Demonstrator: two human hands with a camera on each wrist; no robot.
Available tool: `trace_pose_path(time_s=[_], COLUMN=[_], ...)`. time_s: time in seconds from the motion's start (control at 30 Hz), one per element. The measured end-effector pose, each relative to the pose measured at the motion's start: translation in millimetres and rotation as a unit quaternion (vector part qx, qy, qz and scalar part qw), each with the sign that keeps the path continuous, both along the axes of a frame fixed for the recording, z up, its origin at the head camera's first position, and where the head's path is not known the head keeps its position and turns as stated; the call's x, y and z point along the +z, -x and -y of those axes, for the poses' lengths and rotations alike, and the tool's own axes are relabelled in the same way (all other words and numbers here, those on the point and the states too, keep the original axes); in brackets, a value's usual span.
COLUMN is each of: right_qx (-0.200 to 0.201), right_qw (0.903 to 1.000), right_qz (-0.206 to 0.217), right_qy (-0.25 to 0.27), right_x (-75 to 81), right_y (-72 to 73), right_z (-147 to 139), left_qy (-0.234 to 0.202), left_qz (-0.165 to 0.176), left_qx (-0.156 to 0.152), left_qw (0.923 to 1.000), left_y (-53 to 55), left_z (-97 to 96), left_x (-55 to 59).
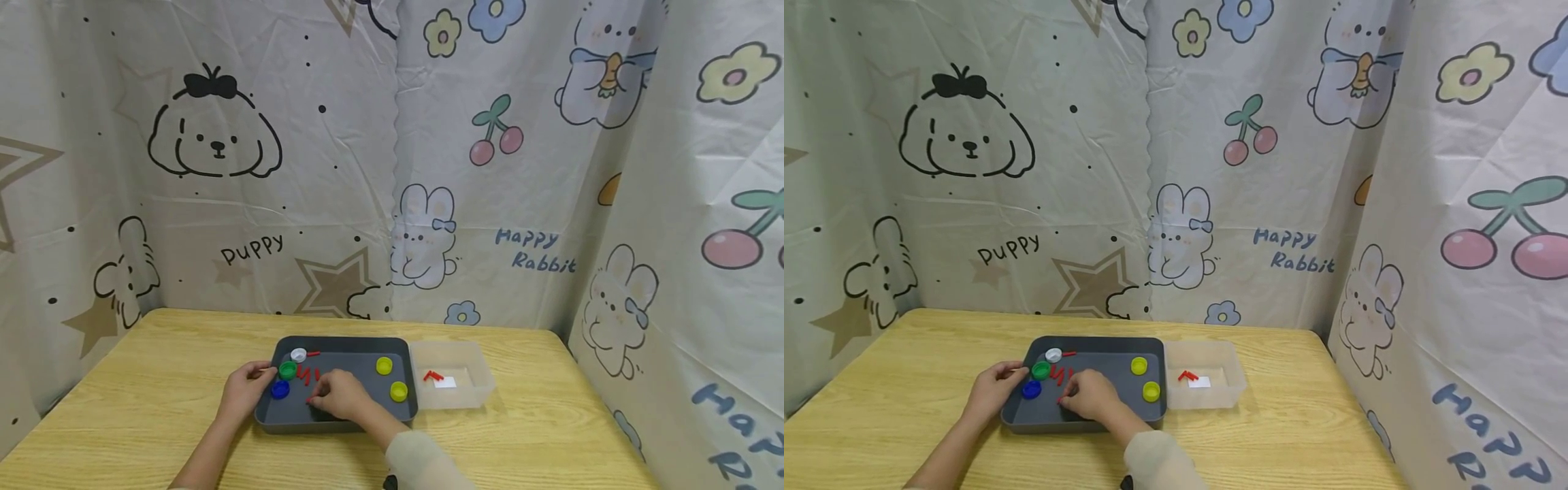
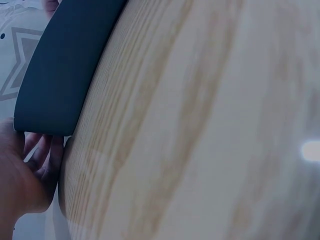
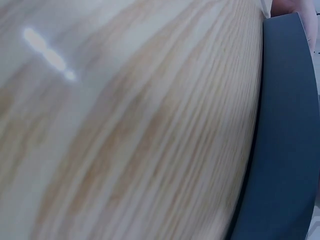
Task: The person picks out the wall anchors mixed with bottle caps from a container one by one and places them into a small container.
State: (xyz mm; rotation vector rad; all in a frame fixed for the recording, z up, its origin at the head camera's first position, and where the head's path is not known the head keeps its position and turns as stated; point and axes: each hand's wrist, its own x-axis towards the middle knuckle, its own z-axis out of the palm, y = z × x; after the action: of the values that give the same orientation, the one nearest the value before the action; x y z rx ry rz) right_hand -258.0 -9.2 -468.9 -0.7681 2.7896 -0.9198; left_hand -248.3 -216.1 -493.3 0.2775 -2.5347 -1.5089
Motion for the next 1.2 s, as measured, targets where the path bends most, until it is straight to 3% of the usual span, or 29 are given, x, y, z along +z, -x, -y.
trace_pose_path(time_s=[0.6,1.2], right_qx=[0.015,0.015], right_qw=[0.9994,0.9993], right_qz=[-0.031,-0.034], right_qy=[-0.008,0.003], right_x=[11.9,27.8], right_y=[0.9,3.5], right_z=[-15,-41], left_qy=[-0.002,-0.003], left_qz=[0.004,0.017], left_qx=[-0.002,-0.009], left_qw=[1.0,0.9998], left_y=[-0.8,-0.3], left_z=[-1.5,-1.1], left_x=[0.2,1.4])
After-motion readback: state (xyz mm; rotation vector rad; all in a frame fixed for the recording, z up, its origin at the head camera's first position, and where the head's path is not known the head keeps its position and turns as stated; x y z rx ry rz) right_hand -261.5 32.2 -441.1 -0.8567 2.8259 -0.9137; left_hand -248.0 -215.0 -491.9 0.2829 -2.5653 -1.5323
